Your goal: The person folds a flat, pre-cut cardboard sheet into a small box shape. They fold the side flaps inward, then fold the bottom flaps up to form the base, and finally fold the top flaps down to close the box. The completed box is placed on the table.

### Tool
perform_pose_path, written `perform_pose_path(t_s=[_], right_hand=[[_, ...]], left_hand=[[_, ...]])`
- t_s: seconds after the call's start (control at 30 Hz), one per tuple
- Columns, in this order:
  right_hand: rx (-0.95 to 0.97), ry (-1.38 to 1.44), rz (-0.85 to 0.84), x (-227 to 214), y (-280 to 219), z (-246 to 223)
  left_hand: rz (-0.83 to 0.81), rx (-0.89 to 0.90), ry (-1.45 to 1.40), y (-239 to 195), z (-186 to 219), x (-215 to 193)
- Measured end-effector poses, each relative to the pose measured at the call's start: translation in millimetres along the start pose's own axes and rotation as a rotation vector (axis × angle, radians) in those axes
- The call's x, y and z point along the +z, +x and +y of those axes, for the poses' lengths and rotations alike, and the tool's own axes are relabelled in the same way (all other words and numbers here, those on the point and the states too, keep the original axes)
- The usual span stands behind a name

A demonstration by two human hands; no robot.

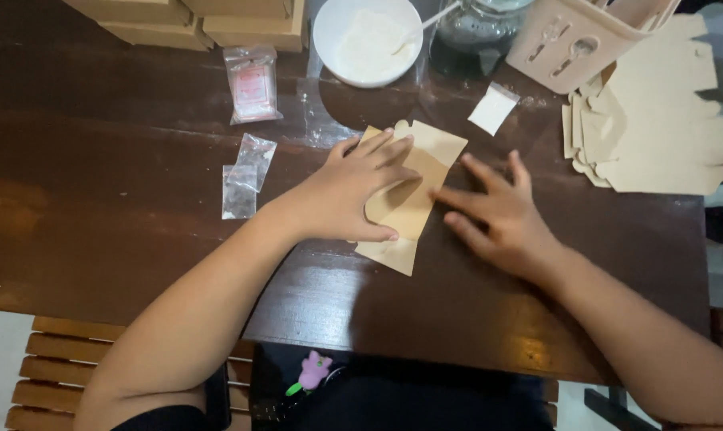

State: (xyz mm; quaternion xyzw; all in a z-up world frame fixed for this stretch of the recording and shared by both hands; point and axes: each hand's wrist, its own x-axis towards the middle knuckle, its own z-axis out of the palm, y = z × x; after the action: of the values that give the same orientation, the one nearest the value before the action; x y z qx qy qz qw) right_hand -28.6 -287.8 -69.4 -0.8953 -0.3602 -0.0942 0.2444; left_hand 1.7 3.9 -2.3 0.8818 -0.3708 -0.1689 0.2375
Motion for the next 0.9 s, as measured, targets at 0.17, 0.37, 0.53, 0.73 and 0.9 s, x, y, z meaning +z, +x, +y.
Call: perform_pose_path(t_s=[0.17, 0.37, 0.53, 0.73, 0.9], right_hand=[[0.078, -0.014, -0.074, -4.5, 0.4, -1.8], [-0.114, 0.106, 0.013, -4.7, 0.5, -10.9], [0.15, 0.032, -0.082, -9.2, 6.2, -3.1], [-0.011, -0.044, -0.034, -4.5, -1.3, -2.1], [0.152, 0.038, -0.093, -5.1, 2.8, -2.0]], left_hand=[[-0.003, 0.007, 0.004, -1.2, 1.6, 0.4], [-0.002, 0.002, 0.015, -1.6, 2.7, -2.0], [0.02, 0.02, 0.032, -0.8, -1.8, 4.3], [0.029, 0.018, 0.044, -0.4, -2.8, 5.7], [0.013, 0.007, 0.032, -1.9, -0.6, 3.8]])
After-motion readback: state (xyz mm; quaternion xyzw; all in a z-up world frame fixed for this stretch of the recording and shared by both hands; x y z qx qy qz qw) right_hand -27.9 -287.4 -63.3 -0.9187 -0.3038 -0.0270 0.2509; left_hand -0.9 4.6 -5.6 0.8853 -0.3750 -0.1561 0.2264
